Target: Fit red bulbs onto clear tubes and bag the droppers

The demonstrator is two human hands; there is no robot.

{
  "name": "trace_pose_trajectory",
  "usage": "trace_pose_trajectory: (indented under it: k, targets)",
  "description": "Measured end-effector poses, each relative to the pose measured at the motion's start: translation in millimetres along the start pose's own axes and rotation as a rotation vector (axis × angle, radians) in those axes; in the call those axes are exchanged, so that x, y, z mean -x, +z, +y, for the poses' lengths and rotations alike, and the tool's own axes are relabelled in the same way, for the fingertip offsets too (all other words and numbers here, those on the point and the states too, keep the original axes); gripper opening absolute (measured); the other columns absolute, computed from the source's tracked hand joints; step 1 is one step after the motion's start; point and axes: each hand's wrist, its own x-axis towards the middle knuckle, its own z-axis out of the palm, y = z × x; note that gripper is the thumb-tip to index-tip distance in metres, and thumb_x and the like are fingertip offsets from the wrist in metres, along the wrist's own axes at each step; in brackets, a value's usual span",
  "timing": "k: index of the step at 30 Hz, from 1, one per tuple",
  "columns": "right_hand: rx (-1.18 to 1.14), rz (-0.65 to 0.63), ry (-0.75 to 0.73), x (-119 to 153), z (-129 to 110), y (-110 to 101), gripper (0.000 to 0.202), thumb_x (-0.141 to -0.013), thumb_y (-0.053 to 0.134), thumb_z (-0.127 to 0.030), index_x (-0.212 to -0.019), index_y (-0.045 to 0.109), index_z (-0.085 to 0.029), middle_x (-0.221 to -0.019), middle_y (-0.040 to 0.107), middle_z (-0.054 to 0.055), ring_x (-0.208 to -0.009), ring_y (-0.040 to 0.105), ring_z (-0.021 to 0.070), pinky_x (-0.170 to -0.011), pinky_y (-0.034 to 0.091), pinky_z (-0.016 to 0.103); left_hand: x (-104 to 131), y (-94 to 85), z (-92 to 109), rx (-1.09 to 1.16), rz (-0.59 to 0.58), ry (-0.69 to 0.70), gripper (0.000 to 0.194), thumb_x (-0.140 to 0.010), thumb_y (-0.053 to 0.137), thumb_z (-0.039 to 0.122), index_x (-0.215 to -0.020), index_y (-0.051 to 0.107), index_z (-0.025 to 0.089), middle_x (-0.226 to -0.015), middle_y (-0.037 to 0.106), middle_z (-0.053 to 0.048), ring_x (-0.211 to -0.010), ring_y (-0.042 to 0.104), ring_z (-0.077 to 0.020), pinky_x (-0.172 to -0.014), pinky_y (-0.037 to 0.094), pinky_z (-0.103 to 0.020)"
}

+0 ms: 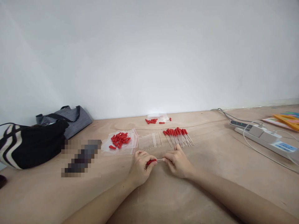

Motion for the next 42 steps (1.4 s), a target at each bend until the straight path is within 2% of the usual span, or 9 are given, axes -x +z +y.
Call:
trace_pose_trajectory:
  k: [4, 10, 17, 23, 28, 33, 37, 42]
  targets:
    - [-0.059, -0.084, 0.069, -4, -1, -1, 0.025, -0.083, 0.038, -0.02, -0.063, 0.052, -0.016, -0.06, 0.06, -0.001, -0.052, 0.042, 0.0087, -0.067, 0.018, 0.027, 1, -1.0, 1, 0.004, -0.004, 0.031, 0.014, -0.08, 0.049, 0.025, -0.072, 0.059, 0.019, -0.062, 0.061, 0.002, -0.062, 0.053, -0.0135, -0.078, 0.032, -0.035]
    - [-0.167, -0.164, 0.143, -8, -3, 0, 0.03, -0.084, 0.037, -0.025, -0.064, 0.057, -0.018, -0.06, 0.061, -0.001, -0.055, 0.048, 0.01, -0.069, 0.023, 0.027, 0, -2.5, 4, -0.028, -0.051, 0.019, 0.016, -0.08, 0.048, 0.026, -0.071, 0.059, 0.02, -0.062, 0.061, 0.001, -0.064, 0.053, -0.014, -0.082, 0.03, -0.036]
    - [-0.218, -0.212, 0.148, -8, 0, 3, 0.034, -0.085, 0.036, -0.026, -0.062, 0.06, -0.018, -0.059, 0.062, -0.001, -0.056, 0.05, 0.0101, -0.073, 0.029, 0.028, 1, -2.7, 3, -0.04, -0.105, 0.022, 0.013, -0.079, 0.049, 0.026, -0.073, 0.06, 0.022, -0.066, 0.064, 0.001, -0.068, 0.055, -0.015, -0.086, 0.027, -0.038]
    - [-0.389, -0.264, 0.172, -11, 9, 0, 0.036, -0.085, 0.035, -0.032, -0.068, 0.062, -0.015, -0.056, 0.055, -0.002, -0.051, 0.045, 0.0089, -0.056, 0.033, 0.021, -3, -2.2, -1, -0.016, -0.084, -0.002, 0.012, -0.079, 0.052, 0.029, -0.08, 0.062, 0.023, -0.072, 0.066, 0.001, -0.071, 0.056, -0.0154, -0.086, 0.027, -0.038]
    - [-0.469, -0.234, 0.176, -10, 8, 0, 0.036, -0.085, 0.036, -0.034, -0.067, 0.06, -0.014, -0.056, 0.051, -0.002, -0.053, 0.043, 0.0085, -0.054, 0.033, 0.019, -4, -3.3, 1, 0.025, -0.049, 0.031, 0.014, -0.08, 0.05, 0.028, -0.079, 0.063, 0.023, -0.07, 0.066, 0.001, -0.071, 0.057, -0.0151, -0.086, 0.028, -0.038]
    - [-0.55, -0.289, 0.204, -5, 4, 7, 0.038, -0.086, 0.034, -0.034, -0.063, 0.058, -0.013, -0.051, 0.045, -0.004, -0.048, 0.037, 0.0069, -0.049, 0.03, 0.018, -1, -2.6, 5, 0.08, -0.074, 0.033, 0.013, -0.078, 0.051, 0.025, -0.076, 0.064, 0.023, -0.067, 0.066, 0.0, -0.07, 0.057, -0.0154, -0.087, 0.029, -0.038]
    - [-0.489, -0.261, 0.166, -7, 3, 3, 0.036, -0.087, 0.032, -0.031, -0.068, 0.059, -0.014, -0.054, 0.049, -0.003, -0.051, 0.041, 0.0075, -0.052, 0.032, 0.019, -3, -3.0, 2, 0.159, -0.08, -0.036, 0.01, -0.075, 0.055, 0.024, -0.077, 0.065, 0.023, -0.069, 0.067, 0.0, -0.07, 0.058, -0.0156, -0.085, 0.032, -0.038]
    - [-0.197, -0.168, 0.005, -9, 4, -15, 0.019, -0.083, 0.044, -0.026, -0.083, 0.061, -0.019, -0.077, 0.061, 0.003, -0.071, 0.052, 0.013, -0.068, 0.035, 0.025, -7, -7.8, -7, 0.18, -0.07, -0.165, 0.012, -0.074, 0.057, 0.027, -0.08, 0.066, 0.023, -0.075, 0.068, -0.001, -0.071, 0.058, -0.0167, -0.084, 0.035, -0.038]
